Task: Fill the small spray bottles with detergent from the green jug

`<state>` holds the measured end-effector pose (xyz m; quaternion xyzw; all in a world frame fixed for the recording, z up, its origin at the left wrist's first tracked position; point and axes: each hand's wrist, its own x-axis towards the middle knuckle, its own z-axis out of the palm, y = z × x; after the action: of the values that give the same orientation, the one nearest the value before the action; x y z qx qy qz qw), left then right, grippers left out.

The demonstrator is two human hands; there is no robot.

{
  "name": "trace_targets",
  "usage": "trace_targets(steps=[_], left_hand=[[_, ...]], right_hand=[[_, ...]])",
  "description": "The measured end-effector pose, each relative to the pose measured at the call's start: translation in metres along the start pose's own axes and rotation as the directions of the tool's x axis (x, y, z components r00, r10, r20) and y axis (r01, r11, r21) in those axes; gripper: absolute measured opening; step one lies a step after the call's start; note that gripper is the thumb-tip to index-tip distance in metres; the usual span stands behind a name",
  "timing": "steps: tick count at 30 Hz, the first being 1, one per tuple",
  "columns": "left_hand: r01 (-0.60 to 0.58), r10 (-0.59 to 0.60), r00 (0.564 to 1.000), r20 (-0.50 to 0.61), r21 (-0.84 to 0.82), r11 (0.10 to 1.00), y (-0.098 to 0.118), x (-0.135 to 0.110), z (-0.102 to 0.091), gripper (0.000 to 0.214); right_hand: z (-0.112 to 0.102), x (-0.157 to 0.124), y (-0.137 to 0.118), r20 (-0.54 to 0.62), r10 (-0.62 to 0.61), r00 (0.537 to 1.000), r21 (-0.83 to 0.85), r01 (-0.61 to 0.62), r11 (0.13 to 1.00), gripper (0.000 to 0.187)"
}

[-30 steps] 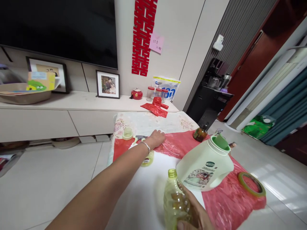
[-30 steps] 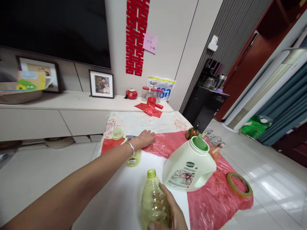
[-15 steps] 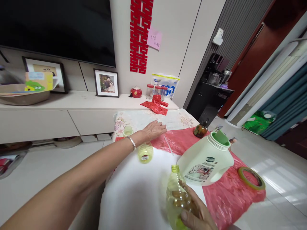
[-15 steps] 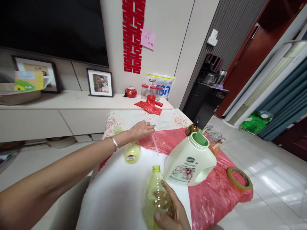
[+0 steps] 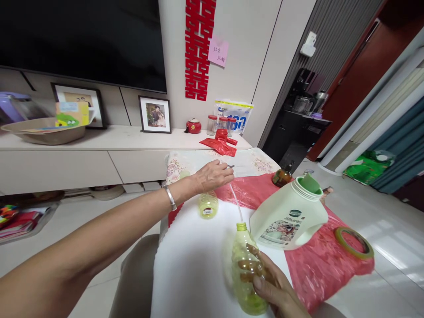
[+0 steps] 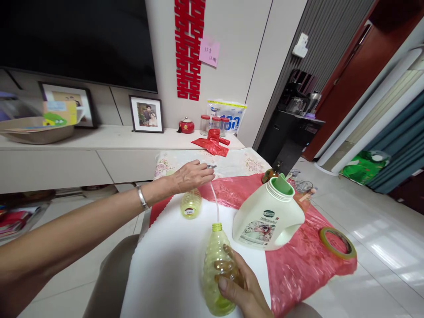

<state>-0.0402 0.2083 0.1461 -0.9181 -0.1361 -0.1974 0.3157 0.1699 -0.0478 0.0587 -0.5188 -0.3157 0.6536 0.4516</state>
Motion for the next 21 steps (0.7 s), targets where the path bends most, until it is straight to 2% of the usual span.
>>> trace_targets(steps=[7,13,17,21], left_hand=[[-0.060,0.062,0.995,-0.080,0.027,0.998,0.008,-0.002,-0.010,0.026],[-0.114,0.112,0.988,-0.109,-0.006,0.994,0.030,0.000,-0.020,0.026],[-0.109,0.107,0.994,-0.019,-0.189,0.976,0.046,-0.003,-0.017,0.024],[0.011,0.028,0.993,0.114,-0.332,0.943,0.050,-0.011,-0.001,0.023]], right_hand=[[0.002,-0.005,0.002,-0.024,0.005,1.000,0.038,-0.005,0.999,0.087],[0.013,0.006,-0.006,-0.100,-0.003,0.995,0.051,0.008,0.999,0.094],[0.029,0.025,-0.018,-0.152,-0.058,0.987,0.018,0.061,0.998,0.096],[0.044,0.051,-0.024,-0.170,-0.098,0.980,-0.038,0.093,0.995,0.095]])
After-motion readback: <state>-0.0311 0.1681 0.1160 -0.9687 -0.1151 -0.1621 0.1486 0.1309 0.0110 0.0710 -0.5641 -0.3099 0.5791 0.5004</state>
